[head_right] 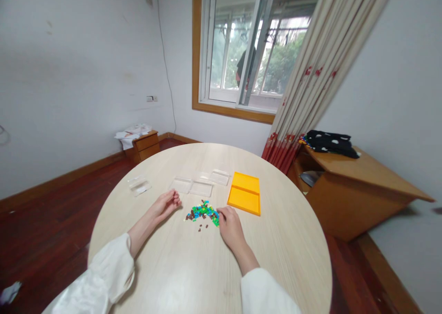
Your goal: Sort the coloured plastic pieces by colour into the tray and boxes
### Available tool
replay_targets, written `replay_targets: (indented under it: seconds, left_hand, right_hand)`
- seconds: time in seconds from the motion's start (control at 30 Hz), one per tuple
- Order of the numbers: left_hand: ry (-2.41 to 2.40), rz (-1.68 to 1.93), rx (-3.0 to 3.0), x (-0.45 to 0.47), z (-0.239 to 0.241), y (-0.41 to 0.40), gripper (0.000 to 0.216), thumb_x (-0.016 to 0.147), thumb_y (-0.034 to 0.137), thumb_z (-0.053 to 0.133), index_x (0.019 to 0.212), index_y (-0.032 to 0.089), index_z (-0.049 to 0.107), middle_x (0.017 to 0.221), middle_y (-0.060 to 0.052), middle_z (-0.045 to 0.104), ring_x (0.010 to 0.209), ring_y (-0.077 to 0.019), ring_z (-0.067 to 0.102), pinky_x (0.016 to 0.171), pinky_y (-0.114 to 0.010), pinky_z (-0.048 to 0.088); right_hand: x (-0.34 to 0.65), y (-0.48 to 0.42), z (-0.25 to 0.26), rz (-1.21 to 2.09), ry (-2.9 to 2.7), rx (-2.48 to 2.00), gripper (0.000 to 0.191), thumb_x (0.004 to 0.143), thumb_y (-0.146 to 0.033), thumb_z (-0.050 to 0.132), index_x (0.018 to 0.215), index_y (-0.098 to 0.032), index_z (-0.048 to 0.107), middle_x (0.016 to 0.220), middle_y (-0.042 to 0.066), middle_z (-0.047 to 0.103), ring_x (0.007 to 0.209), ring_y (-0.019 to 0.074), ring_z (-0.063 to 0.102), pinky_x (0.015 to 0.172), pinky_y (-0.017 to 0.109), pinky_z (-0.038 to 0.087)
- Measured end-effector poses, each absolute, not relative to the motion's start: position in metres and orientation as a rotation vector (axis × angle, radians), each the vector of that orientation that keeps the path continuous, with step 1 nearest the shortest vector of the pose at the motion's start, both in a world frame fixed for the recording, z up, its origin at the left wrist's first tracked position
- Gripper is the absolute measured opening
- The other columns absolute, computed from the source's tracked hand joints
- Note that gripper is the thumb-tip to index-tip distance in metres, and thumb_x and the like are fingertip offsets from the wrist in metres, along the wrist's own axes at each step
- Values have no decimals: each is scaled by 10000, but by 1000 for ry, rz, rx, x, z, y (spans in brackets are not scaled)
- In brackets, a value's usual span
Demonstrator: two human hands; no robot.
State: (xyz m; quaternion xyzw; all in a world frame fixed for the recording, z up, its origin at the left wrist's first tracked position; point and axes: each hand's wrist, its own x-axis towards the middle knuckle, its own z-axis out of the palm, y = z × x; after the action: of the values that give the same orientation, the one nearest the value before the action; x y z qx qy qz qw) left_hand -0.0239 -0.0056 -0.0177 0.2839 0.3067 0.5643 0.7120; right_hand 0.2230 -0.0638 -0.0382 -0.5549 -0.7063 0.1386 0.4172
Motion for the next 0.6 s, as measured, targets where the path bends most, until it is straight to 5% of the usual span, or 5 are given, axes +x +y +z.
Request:
replay_targets:
  seconds: [0.27, 0.6]
  left_hand:
    - [589, 1155, 490, -24, -13, -4, 453, 808, 386, 639, 537, 174, 344, 463, 79, 322, 408, -47, 315, 456, -192, 339]
    - [672, 1207, 644, -19, -15, -9, 252, 575, 157, 820, 694, 89, 607, 655, -4, 588, 574, -67, 545, 608, -188, 468]
  right_hand:
    - [225, -63, -40, 358, -1764, -1405, 254, 817, -189, 428, 879, -168, 674, 874, 95, 678, 862, 219, 601, 806, 374, 478]
    - [221, -57, -37, 275, -1693, -1347, 259, 843, -221, 424, 901, -161, 670, 879, 105, 664, 859, 221, 597, 801, 387, 479]
